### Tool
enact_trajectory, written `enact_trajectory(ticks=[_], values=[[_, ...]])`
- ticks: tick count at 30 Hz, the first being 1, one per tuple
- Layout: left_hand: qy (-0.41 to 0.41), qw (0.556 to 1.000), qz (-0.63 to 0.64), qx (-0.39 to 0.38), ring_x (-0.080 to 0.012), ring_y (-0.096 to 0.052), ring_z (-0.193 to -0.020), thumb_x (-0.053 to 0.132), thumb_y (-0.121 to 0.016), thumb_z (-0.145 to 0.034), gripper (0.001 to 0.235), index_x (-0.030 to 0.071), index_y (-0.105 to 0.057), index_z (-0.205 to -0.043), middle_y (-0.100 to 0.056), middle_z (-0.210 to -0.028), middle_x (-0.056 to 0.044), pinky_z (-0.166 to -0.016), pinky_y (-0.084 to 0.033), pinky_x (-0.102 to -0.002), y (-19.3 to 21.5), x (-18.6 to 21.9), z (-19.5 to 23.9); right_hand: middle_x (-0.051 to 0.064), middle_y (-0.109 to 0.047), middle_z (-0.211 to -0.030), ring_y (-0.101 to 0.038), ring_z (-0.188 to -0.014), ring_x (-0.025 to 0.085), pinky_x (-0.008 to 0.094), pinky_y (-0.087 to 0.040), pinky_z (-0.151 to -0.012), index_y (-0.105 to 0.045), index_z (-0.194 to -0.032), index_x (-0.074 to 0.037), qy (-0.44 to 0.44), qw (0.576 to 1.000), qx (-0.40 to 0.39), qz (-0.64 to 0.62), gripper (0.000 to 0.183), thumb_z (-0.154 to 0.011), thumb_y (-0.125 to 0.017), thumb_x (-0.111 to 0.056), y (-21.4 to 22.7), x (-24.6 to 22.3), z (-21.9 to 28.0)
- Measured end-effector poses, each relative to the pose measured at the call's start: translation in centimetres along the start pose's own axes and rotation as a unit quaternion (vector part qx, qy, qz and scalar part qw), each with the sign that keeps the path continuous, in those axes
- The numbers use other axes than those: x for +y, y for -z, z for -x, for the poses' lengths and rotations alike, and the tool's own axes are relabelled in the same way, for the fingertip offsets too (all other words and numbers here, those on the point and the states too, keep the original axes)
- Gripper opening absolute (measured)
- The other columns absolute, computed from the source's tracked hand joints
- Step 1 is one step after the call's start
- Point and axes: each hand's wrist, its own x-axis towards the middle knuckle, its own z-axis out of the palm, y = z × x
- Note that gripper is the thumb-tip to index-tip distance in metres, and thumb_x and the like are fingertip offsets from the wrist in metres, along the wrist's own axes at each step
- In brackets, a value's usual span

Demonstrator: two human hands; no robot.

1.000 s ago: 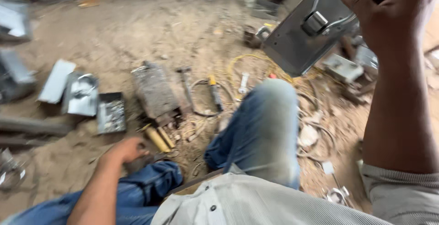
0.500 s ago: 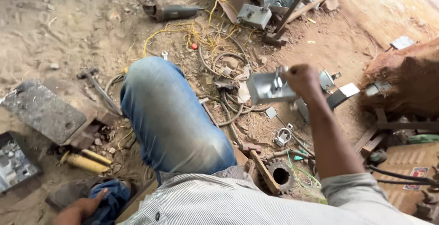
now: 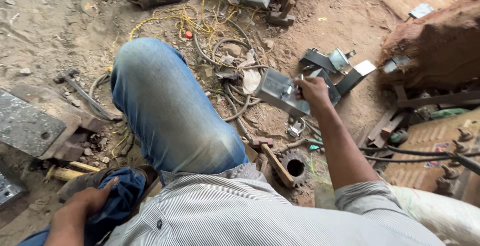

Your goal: The person assembles a metal box by fitting components together and securing a metal ring with a wrench and hammer.

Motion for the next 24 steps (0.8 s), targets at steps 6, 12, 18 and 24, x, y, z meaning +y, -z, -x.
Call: enact_trajectory(ticks=[6, 12, 18, 24], values=[[-0.05, 0.998, -0.027, -0.014, -0.0396, -0.04, -0.152, 0.086, -0.027, -0.091, 0.105, 0.003, -0.053, -0.151, -0.046, -0.16, -0.021, -0.125, -0.031, -0.047, -0.5, 0.1, 0.7, 0.003, -0.062, -0.072, -0.058, -0.057, 0.01, 0.023, -0.049, -0.046, -0.069, -0.098, 0.005, 0.028, 0.986, 0.005, -0.167, 0.019, -0.097, -0.069, -0.014, 0.6, -5.1, -0.3], [-0.022, 0.998, -0.06, -0.025, -0.0399, -0.041, -0.151, 0.088, -0.024, -0.091, 0.107, 0.004, -0.057, -0.149, -0.048, -0.159, -0.021, -0.125, -0.031, -0.047, -0.6, 0.7, 1.2, 0.003, -0.064, -0.073, -0.059, -0.058, 0.01, 0.024, -0.05, -0.048, -0.069, -0.096, 0.006, 0.055, 0.994, -0.014, -0.095, 0.02, -0.097, -0.071, -0.014, -0.5, -8.7, -1.8], [-0.048, 0.998, -0.034, -0.02, -0.0391, -0.045, -0.148, 0.085, -0.03, -0.092, 0.105, -0.001, -0.06, -0.144, -0.055, -0.154, -0.022, -0.126, -0.028, -0.044, -1.5, 1.2, 0.7, 0.002, -0.061, -0.071, -0.054, -0.056, 0.009, 0.026, -0.047, -0.051, -0.069, -0.096, 0.002, 0.171, 0.982, -0.07, -0.034, 0.028, -0.107, -0.065, -0.023, -2.8, -9.8, -3.8], [-0.046, 0.999, 0.0, 0.025, -0.0373, -0.042, -0.152, 0.08, -0.032, -0.093, 0.096, 0.006, -0.054, -0.151, -0.048, -0.16, -0.019, -0.127, -0.03, -0.043, -1.4, 1.8, 4.2, 0.004, -0.065, -0.073, -0.059, -0.059, 0.009, 0.029, -0.051, -0.05, -0.073, -0.099, -0.004, 0.316, 0.939, -0.002, 0.137, 0.019, -0.105, -0.064, -0.019, -3.4, -9.6, -4.0]])
